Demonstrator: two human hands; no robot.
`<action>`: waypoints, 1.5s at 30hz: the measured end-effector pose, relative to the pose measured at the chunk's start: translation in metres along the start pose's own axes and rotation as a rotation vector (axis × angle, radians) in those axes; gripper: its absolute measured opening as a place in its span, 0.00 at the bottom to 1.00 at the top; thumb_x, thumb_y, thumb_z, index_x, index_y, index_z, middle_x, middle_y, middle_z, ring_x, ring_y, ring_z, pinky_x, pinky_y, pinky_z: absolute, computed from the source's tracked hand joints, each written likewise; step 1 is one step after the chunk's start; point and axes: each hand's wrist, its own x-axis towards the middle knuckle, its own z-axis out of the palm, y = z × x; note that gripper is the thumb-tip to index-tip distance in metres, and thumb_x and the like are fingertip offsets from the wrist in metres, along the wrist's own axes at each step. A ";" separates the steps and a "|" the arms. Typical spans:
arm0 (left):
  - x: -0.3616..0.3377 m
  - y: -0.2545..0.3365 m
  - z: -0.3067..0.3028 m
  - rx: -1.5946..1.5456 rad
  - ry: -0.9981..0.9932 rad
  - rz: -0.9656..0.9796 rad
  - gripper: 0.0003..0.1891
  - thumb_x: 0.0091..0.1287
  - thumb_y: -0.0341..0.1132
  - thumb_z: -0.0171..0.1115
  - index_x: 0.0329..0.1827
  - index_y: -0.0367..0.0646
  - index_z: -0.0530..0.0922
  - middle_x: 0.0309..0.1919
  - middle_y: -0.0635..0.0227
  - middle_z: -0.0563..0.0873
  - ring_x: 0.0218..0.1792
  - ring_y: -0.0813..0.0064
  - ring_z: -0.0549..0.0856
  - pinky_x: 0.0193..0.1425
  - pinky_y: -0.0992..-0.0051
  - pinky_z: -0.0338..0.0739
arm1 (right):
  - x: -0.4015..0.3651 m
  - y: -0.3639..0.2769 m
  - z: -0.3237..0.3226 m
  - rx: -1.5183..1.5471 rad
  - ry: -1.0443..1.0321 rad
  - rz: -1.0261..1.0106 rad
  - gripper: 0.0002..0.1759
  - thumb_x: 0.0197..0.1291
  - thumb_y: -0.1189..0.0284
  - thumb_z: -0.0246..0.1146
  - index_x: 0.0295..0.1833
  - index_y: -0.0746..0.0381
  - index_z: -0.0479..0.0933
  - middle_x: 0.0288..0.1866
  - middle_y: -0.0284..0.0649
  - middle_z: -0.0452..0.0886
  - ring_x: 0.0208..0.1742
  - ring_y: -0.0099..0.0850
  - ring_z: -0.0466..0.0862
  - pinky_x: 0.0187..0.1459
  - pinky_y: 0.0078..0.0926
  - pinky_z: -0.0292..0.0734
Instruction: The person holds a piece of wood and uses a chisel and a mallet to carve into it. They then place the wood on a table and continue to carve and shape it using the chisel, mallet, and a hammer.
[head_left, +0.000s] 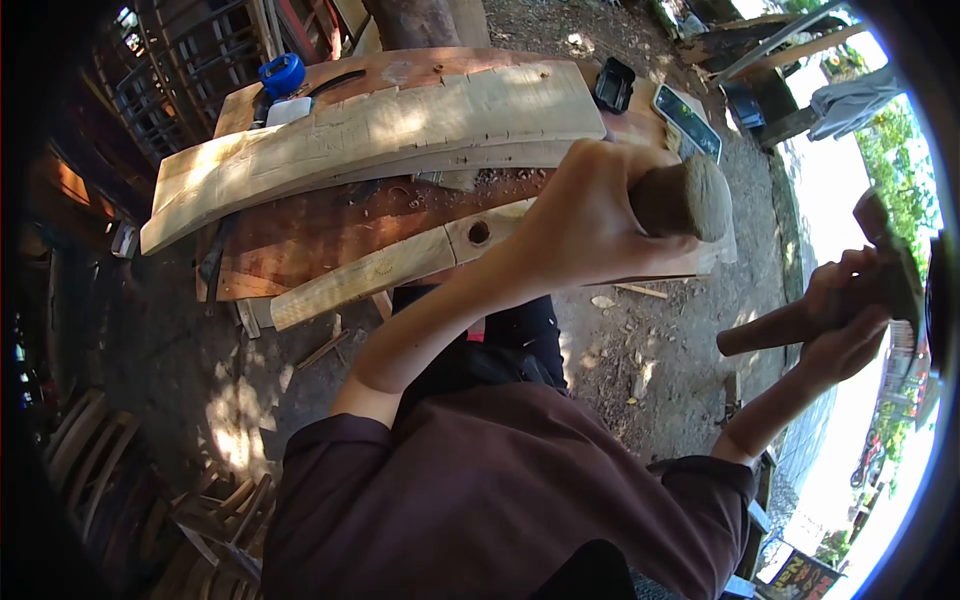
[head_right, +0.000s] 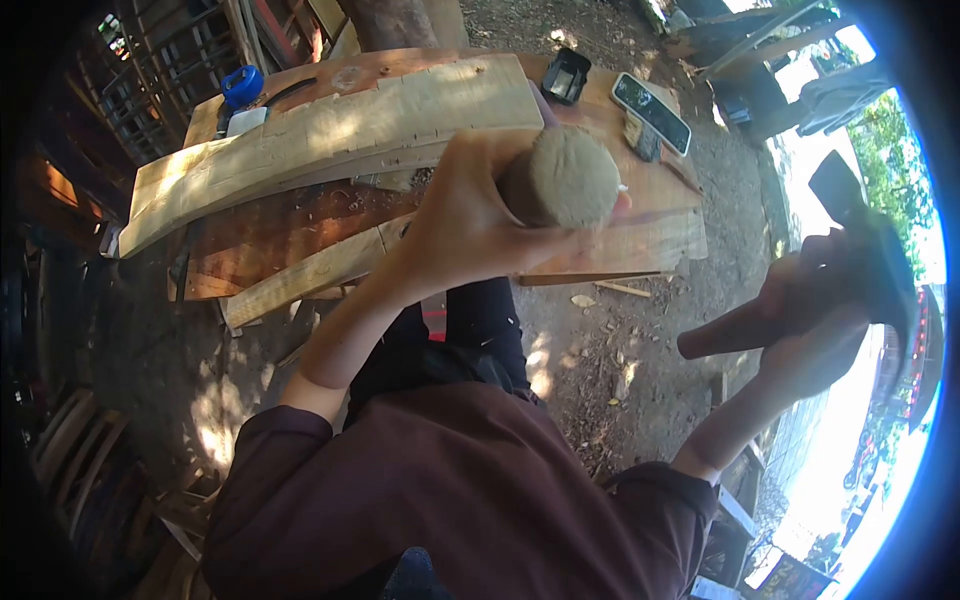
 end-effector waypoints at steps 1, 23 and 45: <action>-0.002 -0.007 0.006 -0.100 0.029 -0.023 0.10 0.43 0.32 0.71 0.24 0.35 0.80 0.15 0.64 0.80 0.15 0.79 0.78 0.21 0.77 0.70 | -0.001 -0.012 0.008 0.046 -0.059 -0.019 0.35 0.68 0.46 0.40 0.51 0.72 0.68 0.32 0.42 0.75 0.19 0.23 0.69 0.18 0.16 0.60; -0.001 0.012 -0.008 0.062 -0.053 -0.073 0.15 0.52 0.40 0.73 0.30 0.35 0.82 0.22 0.69 0.84 0.24 0.85 0.81 0.28 0.82 0.74 | 0.008 -0.087 0.038 0.047 -0.299 0.086 0.25 0.67 0.56 0.48 0.42 0.72 0.70 0.23 0.41 0.73 0.18 0.20 0.69 0.18 0.14 0.60; -0.013 0.012 0.011 0.057 -0.031 0.088 0.18 0.41 0.32 0.75 0.35 0.36 0.80 0.25 0.64 0.84 0.26 0.79 0.82 0.31 0.76 0.76 | -0.016 -0.054 0.040 -0.096 -0.279 0.273 0.28 0.69 0.56 0.47 0.52 0.75 0.67 0.26 0.40 0.74 0.16 0.21 0.68 0.17 0.15 0.61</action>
